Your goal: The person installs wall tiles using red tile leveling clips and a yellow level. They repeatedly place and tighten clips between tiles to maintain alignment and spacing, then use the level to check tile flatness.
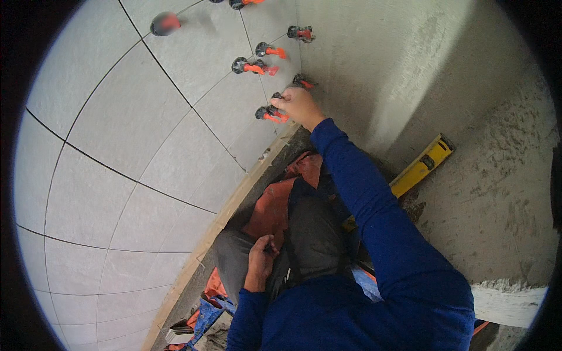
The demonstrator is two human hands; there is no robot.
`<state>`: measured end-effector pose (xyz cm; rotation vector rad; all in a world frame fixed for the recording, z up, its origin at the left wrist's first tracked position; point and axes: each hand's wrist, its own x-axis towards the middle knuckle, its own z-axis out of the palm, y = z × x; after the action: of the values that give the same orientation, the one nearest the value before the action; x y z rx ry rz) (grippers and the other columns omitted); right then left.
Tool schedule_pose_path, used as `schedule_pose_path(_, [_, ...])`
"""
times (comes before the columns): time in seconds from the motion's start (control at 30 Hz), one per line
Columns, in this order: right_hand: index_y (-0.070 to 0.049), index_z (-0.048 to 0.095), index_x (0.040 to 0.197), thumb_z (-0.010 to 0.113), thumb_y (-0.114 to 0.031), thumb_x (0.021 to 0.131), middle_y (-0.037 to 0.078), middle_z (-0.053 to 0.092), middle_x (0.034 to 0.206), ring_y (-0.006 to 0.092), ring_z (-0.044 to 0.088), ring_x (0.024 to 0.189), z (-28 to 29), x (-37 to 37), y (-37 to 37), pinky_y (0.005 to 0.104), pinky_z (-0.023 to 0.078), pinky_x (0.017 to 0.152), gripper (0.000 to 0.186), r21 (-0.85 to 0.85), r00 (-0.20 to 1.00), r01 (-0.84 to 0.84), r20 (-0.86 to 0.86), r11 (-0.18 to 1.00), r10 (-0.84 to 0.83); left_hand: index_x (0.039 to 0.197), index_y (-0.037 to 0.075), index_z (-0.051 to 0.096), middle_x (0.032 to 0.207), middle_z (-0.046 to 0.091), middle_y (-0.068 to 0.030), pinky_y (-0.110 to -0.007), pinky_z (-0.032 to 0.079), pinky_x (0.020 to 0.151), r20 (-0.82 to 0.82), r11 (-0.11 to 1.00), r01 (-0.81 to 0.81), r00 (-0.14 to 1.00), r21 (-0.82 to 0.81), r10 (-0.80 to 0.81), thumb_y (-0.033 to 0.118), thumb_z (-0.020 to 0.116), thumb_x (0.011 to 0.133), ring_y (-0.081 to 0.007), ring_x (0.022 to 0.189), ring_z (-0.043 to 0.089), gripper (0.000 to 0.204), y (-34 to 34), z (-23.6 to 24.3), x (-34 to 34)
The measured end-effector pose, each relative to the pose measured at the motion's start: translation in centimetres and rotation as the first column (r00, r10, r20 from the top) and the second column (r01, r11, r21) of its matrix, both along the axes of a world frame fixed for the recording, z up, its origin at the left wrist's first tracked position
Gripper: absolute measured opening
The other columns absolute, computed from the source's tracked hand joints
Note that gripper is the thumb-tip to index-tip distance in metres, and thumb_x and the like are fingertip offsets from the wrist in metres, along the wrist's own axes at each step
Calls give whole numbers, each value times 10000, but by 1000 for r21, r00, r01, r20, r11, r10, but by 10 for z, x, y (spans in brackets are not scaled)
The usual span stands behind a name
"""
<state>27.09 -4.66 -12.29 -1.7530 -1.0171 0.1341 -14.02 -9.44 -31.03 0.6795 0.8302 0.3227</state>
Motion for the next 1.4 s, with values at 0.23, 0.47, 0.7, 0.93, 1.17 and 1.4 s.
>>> schedule_pose_path(0.23, [18,713,877,704,-394,890,208,709,823,347,692,761,0,-4,-9,453,521,723,412,24,995,65,71,998,-66,1022,65,668,845,600,-10,-300,467,716,-51,994,43,998,96,-39,222,626,981,-161,753,564,167,-1,9,5])
schedule_pose_path(0.47, [21,741,988,669,-392,899,225,737,929,398,711,918,4,-2,-1,464,537,839,428,-28,991,130,33,991,-129,1020,65,673,867,612,13,-263,467,719,138,932,60,984,357,-116,270,611,1018,-102,775,558,214,28,77,96])
schedule_pose_path(0.7, [21,774,943,772,-445,800,203,747,886,296,706,814,44,28,-7,415,535,796,488,-399,995,-83,25,913,101,1131,95,667,933,585,30,-279,468,753,363,975,85,918,207,-157,367,635,1027,-106,802,534,293,39,149,242])
schedule_pose_path(0.93, [37,760,860,845,-422,703,183,732,802,267,644,717,62,43,-1,420,540,743,492,-493,981,-191,-83,849,173,1150,181,648,906,552,52,-284,444,753,650,972,62,753,-225,102,478,648,998,-117,817,509,334,43,156,323])
schedule_pose_path(1.17, [22,774,823,854,-301,743,87,702,722,173,613,665,48,44,-1,337,491,628,342,-383,972,-206,-187,901,143,1118,132,618,948,592,27,-323,467,787,694,966,-30,690,-258,206,379,626,1031,-148,843,546,262,58,149,341])
schedule_pose_path(1.4, [30,757,825,817,-311,683,220,740,831,353,723,767,52,17,4,468,564,721,375,-376,962,95,274,922,13,1111,92,622,985,626,-1,-296,463,738,638,965,-125,730,-231,247,209,615,1033,-127,827,557,141,59,155,343])
